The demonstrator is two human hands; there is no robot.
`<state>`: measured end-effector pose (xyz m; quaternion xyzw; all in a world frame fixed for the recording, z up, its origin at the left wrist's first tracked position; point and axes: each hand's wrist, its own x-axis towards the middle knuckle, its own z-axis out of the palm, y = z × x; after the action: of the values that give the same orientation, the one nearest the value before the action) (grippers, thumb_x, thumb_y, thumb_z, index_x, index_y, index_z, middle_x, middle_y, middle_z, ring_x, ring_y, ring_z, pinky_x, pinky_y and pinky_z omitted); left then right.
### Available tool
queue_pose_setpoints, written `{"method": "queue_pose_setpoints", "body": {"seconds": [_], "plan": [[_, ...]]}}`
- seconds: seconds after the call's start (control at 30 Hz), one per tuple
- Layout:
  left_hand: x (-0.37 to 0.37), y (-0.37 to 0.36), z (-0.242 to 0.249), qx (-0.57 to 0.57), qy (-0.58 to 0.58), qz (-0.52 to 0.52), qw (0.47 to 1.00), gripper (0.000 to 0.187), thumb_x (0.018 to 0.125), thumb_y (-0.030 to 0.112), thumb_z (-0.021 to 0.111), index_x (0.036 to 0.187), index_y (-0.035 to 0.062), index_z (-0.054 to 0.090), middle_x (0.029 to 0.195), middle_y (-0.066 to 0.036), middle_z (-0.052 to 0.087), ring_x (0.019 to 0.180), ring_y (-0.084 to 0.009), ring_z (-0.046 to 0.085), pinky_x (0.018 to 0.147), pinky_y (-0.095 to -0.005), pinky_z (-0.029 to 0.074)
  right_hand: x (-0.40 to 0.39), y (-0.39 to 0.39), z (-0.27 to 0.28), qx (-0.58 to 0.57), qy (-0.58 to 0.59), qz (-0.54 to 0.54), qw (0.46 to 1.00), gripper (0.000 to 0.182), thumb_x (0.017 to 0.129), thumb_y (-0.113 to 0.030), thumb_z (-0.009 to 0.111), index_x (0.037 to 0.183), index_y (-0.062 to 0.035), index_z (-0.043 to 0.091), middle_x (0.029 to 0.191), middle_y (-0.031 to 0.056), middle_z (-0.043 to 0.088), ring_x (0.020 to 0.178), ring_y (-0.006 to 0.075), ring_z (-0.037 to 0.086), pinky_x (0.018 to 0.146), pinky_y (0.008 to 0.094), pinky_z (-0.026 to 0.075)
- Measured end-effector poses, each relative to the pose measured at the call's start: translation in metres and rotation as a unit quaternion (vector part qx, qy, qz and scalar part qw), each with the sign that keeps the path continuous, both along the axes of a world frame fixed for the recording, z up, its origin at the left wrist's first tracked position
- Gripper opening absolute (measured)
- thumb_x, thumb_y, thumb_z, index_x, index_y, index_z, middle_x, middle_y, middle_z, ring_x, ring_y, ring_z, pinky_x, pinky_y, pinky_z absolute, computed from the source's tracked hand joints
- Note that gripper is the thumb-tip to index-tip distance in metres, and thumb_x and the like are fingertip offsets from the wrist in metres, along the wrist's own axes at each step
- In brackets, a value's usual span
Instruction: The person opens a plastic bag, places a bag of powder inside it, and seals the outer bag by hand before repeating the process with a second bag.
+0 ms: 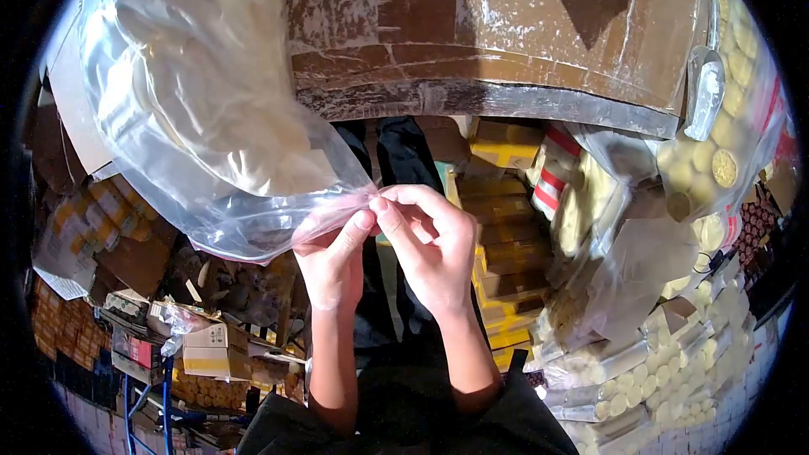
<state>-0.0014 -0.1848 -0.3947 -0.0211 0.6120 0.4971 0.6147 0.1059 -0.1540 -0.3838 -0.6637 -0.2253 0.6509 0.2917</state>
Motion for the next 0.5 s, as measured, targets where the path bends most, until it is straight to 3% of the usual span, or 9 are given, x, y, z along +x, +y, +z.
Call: {"method": "queue_pose_setpoints", "body": {"seconds": [0.27, 0.43, 0.5], "plan": [[0.017, 0.006, 0.009, -0.051, 0.053, 0.066, 0.995, 0.014, 0.084, -0.006, 0.069, 0.097, -0.007, 0.07, 0.09, -0.012, 0.07, 0.078, -0.0154, 0.064, 0.07, -0.0266, 0.053, -0.003, 0.006, 0.008, 0.005, -0.068, 0.071, 0.995, 0.013, 0.09, -0.004, 0.065, 0.099, 0.0064, 0.065, 0.087, 0.0086, 0.069, 0.076, 0.0097, 0.065, 0.069, 0.0227, 0.053], [0.03, 0.01, 0.007, -0.053, 0.113, 0.026, 0.992, 0.009, 0.09, -0.001, 0.062, 0.097, -0.0055, 0.067, 0.097, -0.014, 0.07, 0.082, -0.0138, 0.064, 0.068, -0.0241, 0.053, -0.002, 0.009, 0.011, 0.023, -0.11, 0.099, 0.989, 0.013, 0.092, -0.003, 0.063, 0.099, 0.0073, 0.064, 0.089, 0.0103, 0.069, 0.08, 0.0117, 0.066, 0.07, 0.0241, 0.053], [0.029, 0.011, 0.009, -0.06, 0.084, 0.024, 0.994, 0.009, 0.09, -0.002, 0.062, 0.097, -0.0057, 0.067, 0.098, -0.015, 0.069, 0.084, -0.0155, 0.065, 0.071, -0.0262, 0.053, -0.002, 0.008, 0.011, 0.028, -0.11, 0.087, 0.99, 0.012, 0.092, -0.003, 0.063, 0.099, 0.0069, 0.063, 0.088, 0.0094, 0.069, 0.079, 0.0113, 0.066, 0.07, 0.0236, 0.053]]}}
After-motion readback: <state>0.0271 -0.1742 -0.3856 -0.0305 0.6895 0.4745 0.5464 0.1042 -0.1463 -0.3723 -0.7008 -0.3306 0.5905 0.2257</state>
